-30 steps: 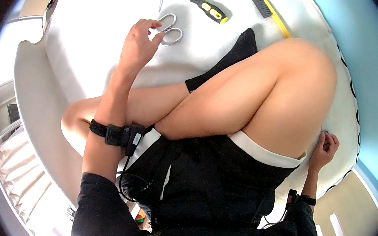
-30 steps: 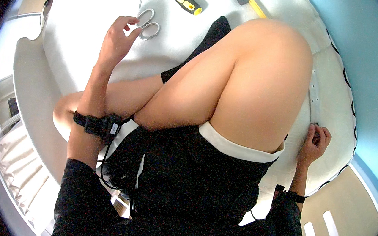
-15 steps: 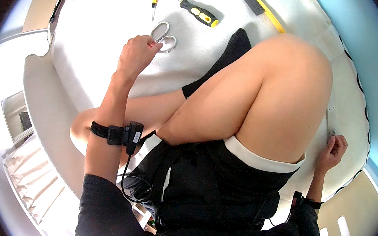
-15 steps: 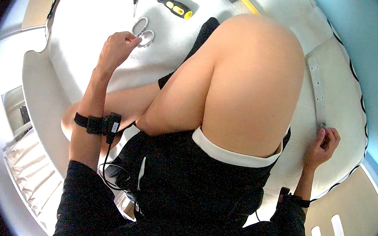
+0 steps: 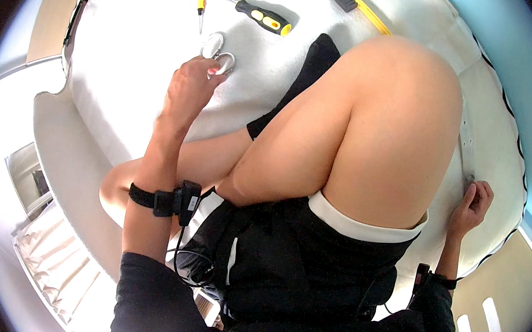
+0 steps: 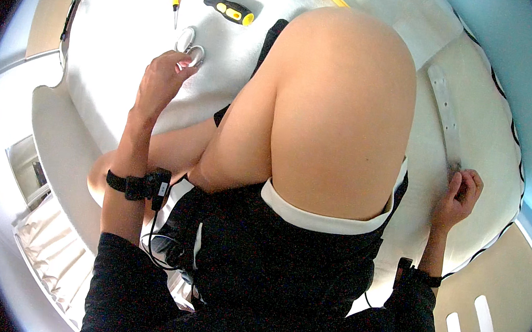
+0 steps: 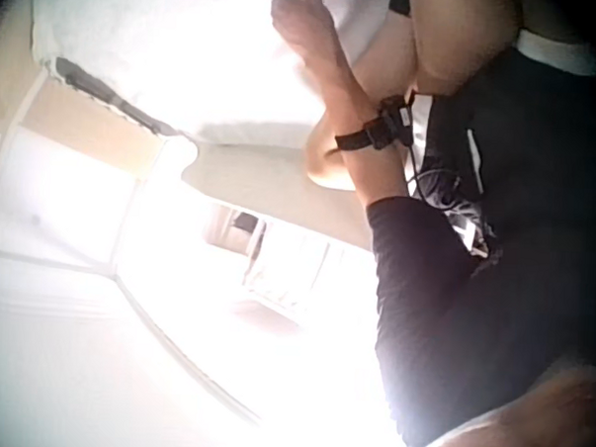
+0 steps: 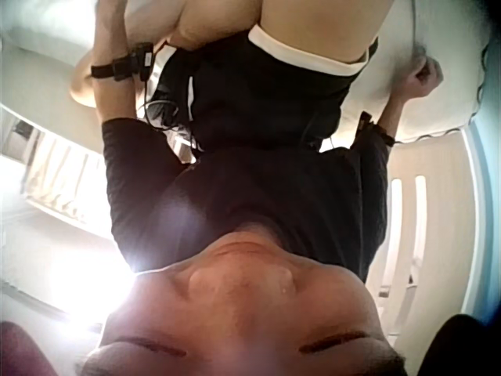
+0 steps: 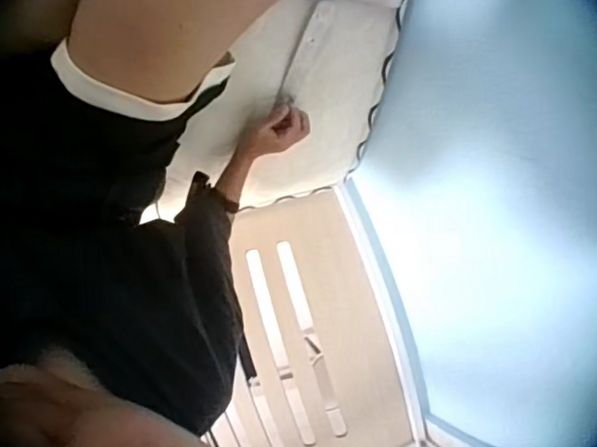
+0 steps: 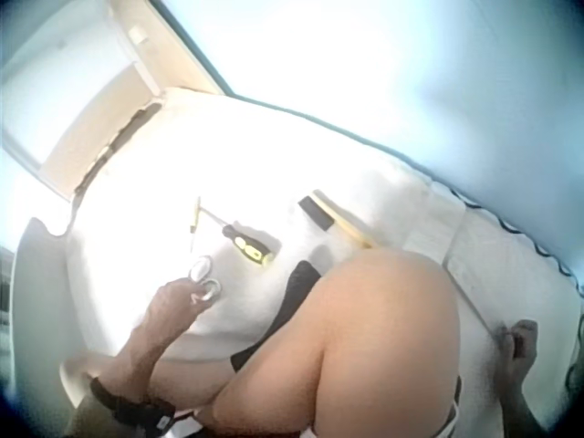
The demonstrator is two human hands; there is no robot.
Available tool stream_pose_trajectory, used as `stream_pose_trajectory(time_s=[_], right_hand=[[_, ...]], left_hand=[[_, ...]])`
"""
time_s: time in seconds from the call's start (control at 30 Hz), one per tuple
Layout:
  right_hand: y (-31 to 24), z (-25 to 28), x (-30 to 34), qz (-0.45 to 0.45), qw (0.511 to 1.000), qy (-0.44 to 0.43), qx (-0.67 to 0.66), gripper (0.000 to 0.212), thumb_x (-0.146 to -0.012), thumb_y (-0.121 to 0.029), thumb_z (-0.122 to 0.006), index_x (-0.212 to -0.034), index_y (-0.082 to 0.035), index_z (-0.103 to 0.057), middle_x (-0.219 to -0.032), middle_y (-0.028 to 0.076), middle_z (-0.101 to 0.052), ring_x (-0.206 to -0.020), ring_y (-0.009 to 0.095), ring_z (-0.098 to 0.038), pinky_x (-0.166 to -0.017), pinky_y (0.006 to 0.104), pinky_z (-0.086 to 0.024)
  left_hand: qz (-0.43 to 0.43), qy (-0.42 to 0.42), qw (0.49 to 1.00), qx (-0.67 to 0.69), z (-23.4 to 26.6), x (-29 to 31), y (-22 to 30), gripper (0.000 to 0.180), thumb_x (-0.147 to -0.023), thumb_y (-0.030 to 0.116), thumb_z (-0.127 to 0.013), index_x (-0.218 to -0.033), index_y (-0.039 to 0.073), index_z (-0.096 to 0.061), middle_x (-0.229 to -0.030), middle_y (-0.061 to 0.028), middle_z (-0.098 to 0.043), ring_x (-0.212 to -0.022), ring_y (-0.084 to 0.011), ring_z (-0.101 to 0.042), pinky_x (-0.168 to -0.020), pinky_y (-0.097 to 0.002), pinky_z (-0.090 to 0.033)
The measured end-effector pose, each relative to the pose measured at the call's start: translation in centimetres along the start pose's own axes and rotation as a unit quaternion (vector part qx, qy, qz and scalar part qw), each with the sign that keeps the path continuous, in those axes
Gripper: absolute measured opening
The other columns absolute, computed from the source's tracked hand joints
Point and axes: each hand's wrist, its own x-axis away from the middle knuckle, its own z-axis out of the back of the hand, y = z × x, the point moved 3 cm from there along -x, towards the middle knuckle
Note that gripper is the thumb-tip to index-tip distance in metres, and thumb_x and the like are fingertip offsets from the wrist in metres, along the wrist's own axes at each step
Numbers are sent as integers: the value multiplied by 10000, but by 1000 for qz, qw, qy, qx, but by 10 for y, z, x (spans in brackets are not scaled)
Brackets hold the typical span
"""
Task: The person places a small metal pin into a hole on a metal bar and then picks up and handles two metal rings.
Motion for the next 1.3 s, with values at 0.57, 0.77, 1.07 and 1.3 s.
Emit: stream_pose_trajectory(time_s=[0.57,0.77,1.07,1.3], right_hand=[[4,-3,3,-19,999,3,-32,130,-962,-83,-526,-1002,21,-592,-1112,76,-519,-930,137,-545,-771,246,-480],[3,0,0,12,1000,14,1,153,-975,-110,-499,-972,7,-596,-1065,68,-527,-846,105,-516,-699,226,-452],[-13,8,-3,-60,988,75,-119,331,-1023,-235,-349,-929,2,-561,-1012,100,-529,-723,128,-493,-576,235,-400],[-67,12,-12,-61,960,72,-263,485,-1033,-366,-229,-952,-4,-541,-988,130,-526,-708,167,-507,-559,272,-413]], left_hand=[[-73,-14,997,-5,-3,3,-6,165,-852,129,-644,-965,16,-688,-923,-132,-678,-774,-248,-656,-715,-345,-517],[-38,-48,995,83,-8,-1,-7,179,-858,112,-644,-983,-14,-673,-908,-126,-671,-765,-196,-637,-723,-321,-515],[-104,-2,994,44,-12,0,-5,164,-848,79,-646,-967,-32,-663,-822,-137,-672,-678,-195,-622,-661,-313,-502],[39,-78,990,109,-8,-1,3,187,-870,93,-626,-988,-49,-655,-791,-113,-671,-698,-134,-638,-659,-268,-520]])
